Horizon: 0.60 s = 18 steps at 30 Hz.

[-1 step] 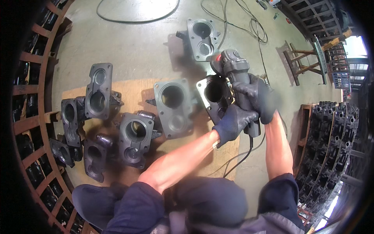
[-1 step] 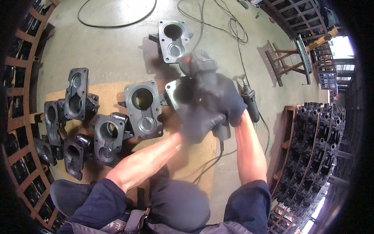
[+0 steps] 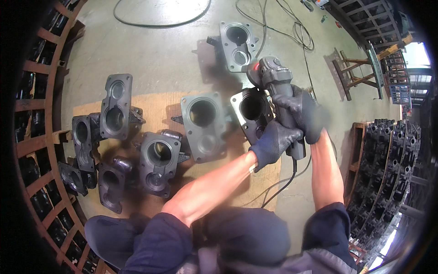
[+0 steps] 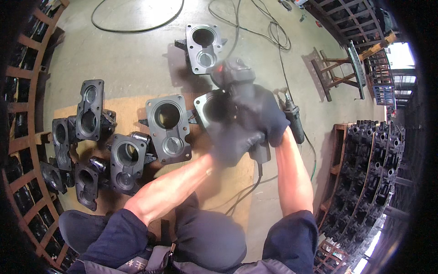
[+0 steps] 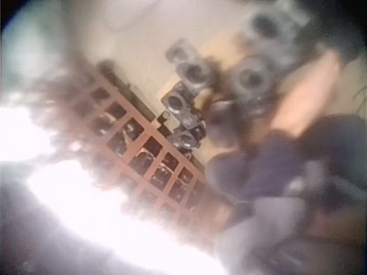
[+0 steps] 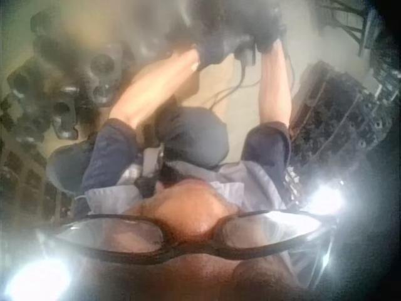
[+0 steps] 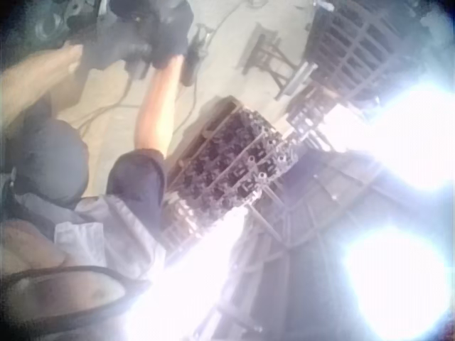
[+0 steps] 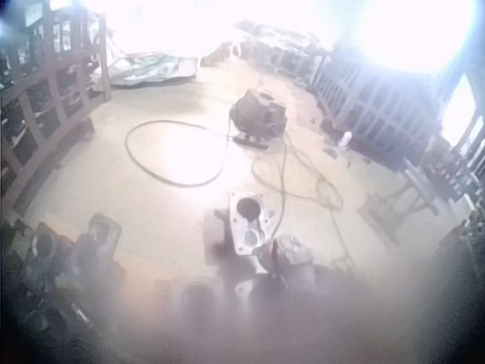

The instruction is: The person uses a handheld angle grinder to smooth the surfaces of several metal engine parts laid out on the floor. They systematically move from one part to the next, grinding the edges and inner surfaces, then repositioning the parts to access different areas.

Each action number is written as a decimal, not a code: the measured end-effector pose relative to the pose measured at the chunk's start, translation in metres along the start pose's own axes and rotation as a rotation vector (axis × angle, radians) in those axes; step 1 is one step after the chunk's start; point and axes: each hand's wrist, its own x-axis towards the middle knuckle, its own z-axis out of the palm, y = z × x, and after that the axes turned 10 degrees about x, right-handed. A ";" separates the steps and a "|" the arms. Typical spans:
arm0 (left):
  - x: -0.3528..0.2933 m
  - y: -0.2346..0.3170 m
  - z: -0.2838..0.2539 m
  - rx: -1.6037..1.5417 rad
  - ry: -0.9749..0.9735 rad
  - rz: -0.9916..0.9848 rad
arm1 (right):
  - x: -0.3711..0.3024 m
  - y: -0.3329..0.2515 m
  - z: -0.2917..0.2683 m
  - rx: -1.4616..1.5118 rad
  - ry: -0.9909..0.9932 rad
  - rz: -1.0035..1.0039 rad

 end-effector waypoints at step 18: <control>0.025 -0.001 -0.007 -0.087 -0.138 -0.059 | 0.019 -0.001 -0.014 -0.012 0.043 0.092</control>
